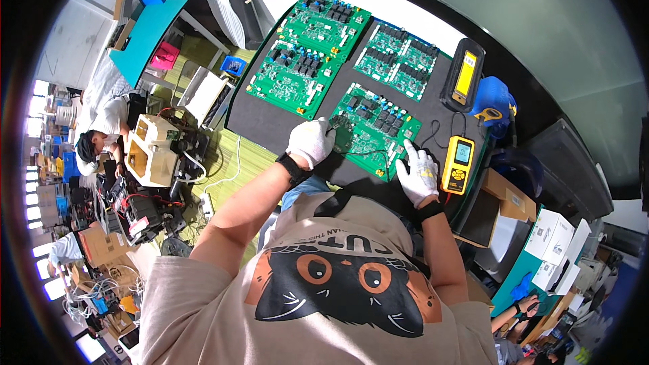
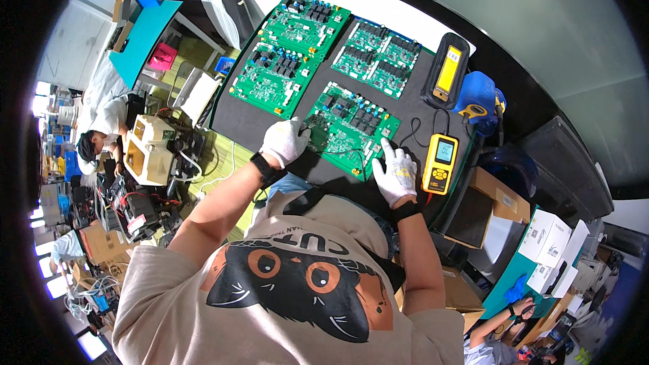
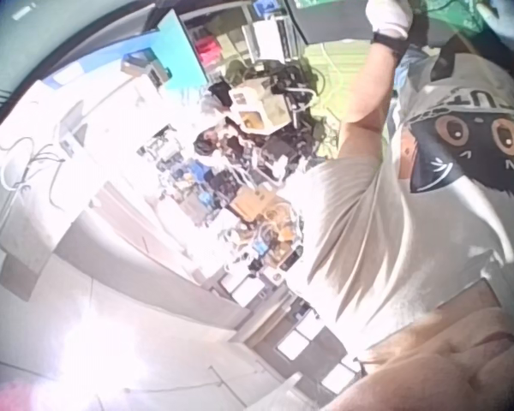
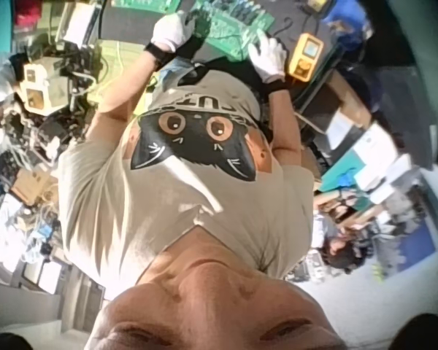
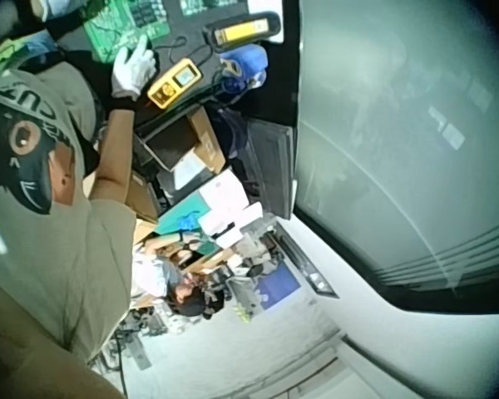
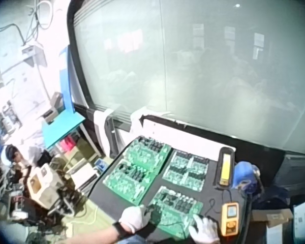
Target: The person uses a multimeter probe to test various points on a circuit board, then moves the probe to test a second and third circuit board.
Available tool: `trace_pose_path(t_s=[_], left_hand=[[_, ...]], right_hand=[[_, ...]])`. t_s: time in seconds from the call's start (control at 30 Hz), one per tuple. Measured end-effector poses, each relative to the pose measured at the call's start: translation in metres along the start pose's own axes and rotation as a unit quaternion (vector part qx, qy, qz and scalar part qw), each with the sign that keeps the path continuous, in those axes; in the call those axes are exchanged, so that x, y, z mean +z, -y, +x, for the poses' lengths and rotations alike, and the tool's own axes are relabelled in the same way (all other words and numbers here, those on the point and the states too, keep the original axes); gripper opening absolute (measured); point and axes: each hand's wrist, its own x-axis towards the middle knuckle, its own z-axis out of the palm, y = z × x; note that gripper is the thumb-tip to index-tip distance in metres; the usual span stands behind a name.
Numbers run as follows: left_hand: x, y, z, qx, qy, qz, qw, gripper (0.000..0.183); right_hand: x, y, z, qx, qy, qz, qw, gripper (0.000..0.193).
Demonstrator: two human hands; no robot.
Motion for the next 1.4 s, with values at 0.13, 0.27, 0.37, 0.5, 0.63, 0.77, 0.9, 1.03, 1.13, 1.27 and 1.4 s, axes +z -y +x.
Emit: trace_pose_path(t_s=[0.13,0.27,0.37,0.5,0.63,0.77,0.9,1.03,1.13,1.27,1.4], left_hand=[[0.008,-0.008,0.001,-0.032,-0.021,-0.013,0.999,0.024],[0.011,-0.012,0.004,-0.049,-0.021,-0.014,0.998,0.023],[0.011,-0.014,0.007,-0.057,-0.02,-0.011,0.998,0.021],[0.01,-0.016,0.01,-0.063,-0.003,0.002,0.998,0.02],[0.012,-0.016,0.012,-0.064,0.002,0.008,0.998,0.02],[0.013,-0.016,0.011,-0.067,0.005,0.002,0.998,0.026],[0.016,-0.018,0.008,-0.08,-0.004,0.004,0.997,0.026],[0.016,-0.019,0.008,-0.086,-0.012,-0.003,0.996,0.026],[0.016,-0.019,0.007,-0.093,-0.006,0.003,0.996,0.026],[0.015,-0.019,0.008,-0.089,-0.002,0.004,0.996,0.026],[0.013,-0.02,0.01,-0.096,0.019,0.008,0.995,0.02]], right_hand=[[-0.001,0.0,0.001,0.011,0.007,-0.004,1.0,0.058],[-0.004,-0.001,0.003,0.015,0.053,0.021,0.998,0.06],[-0.004,-0.001,0.003,0.019,0.055,0.019,0.998,0.059],[-0.001,-0.002,0.004,0.001,0.011,0.005,1.0,0.058],[0.0,-0.003,0.004,0.009,0.012,0.007,1.0,0.058],[-0.001,-0.003,0.005,0.008,0.017,0.014,1.0,0.059],[-0.003,-0.002,0.005,0.019,0.026,0.017,0.999,0.059],[-0.007,0.002,0.005,0.036,0.037,0.018,0.998,0.059],[-0.011,0.003,0.005,0.046,0.065,0.035,0.996,0.06],[-0.013,0.005,0.006,0.049,0.069,0.041,0.996,0.059],[-0.012,0.006,0.005,0.046,0.062,0.038,0.996,0.059]])
